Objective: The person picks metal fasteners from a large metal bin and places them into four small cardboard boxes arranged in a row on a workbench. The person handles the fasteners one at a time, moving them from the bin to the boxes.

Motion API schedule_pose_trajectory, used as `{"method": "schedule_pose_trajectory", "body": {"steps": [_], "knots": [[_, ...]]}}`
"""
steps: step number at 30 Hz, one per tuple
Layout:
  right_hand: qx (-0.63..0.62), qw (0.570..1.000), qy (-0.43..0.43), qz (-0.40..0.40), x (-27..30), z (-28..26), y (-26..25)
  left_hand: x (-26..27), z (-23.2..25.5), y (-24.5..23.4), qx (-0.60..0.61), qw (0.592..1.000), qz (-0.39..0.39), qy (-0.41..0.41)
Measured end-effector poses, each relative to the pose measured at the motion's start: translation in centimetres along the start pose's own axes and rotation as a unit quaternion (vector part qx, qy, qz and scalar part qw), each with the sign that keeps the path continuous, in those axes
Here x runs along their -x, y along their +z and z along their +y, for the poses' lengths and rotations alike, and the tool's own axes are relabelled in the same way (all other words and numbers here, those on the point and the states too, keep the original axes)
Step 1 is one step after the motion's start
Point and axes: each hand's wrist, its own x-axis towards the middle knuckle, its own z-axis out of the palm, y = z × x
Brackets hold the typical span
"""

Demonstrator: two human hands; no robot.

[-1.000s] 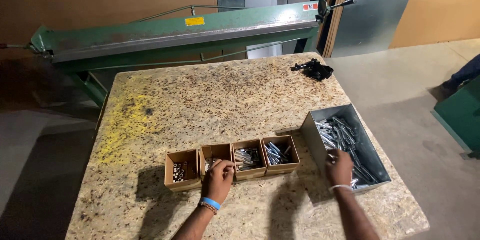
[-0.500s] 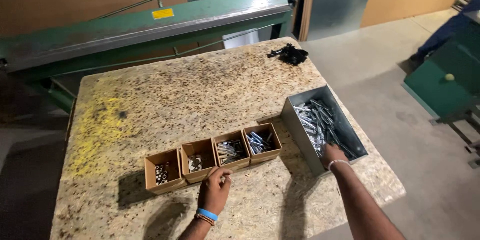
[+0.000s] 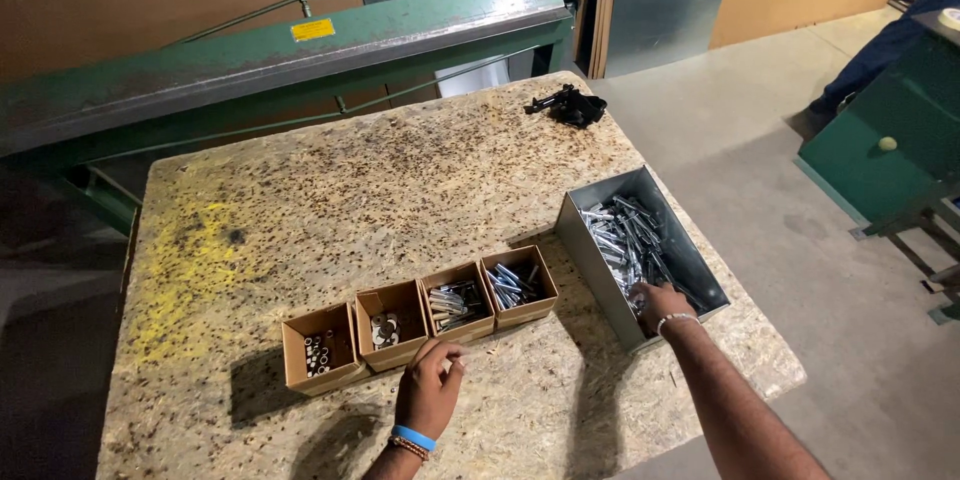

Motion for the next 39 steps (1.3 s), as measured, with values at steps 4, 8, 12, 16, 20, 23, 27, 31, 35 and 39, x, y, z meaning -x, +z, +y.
{"method": "schedule_pose_trajectory", "body": {"steps": [4, 8, 12, 16, 20, 23, 27, 31, 35, 39], "knots": [[-0.013, 1.000, 0.018, -0.013, 1.9, -1.6, -1.6, 0.2, -0.3, -0.1, -0.009, 1.000, 0.005, -0.013], [0.037, 0.999, 0.000, 0.038, -0.8, -1.1, 1.1, 0.2, -0.4, 0.1, -0.008, 1.000, 0.004, -0.019], [0.073, 0.996, -0.015, 0.058, -2.1, -1.2, 1.7, 0.2, -0.7, 0.3, -0.005, 1.000, 0.010, 0.006], [0.065, 0.990, -0.088, 0.094, -3.4, -0.3, 2.7, 0.3, -0.3, 0.0, -0.008, 1.000, 0.009, -0.003], [0.023, 0.990, -0.072, 0.117, 0.2, -1.5, 0.5, 0.4, -0.6, -0.5, -0.004, 1.000, 0.010, -0.012], [0.086, 0.987, -0.047, 0.129, 1.8, -1.7, -0.9, 0.5, -0.6, -0.9, 0.007, 1.000, 0.024, -0.017], [-0.013, 0.985, -0.035, 0.170, 6.4, -2.9, -4.0, 0.5, 0.1, -1.5, 0.018, 1.000, 0.020, -0.012], [-0.305, 0.923, -0.188, 0.142, 8.2, -4.0, -3.0, 0.7, 2.3, -2.3, 0.053, 0.998, 0.021, 0.009], [-0.376, 0.889, -0.259, 0.026, 12.9, -8.2, -0.1, 1.0, 5.8, -3.6, 0.032, 0.996, 0.015, 0.084], [-0.548, 0.773, -0.268, -0.172, 18.4, -13.0, 1.8, 1.2, 8.4, -4.7, -0.010, 0.987, -0.024, 0.156]]}}
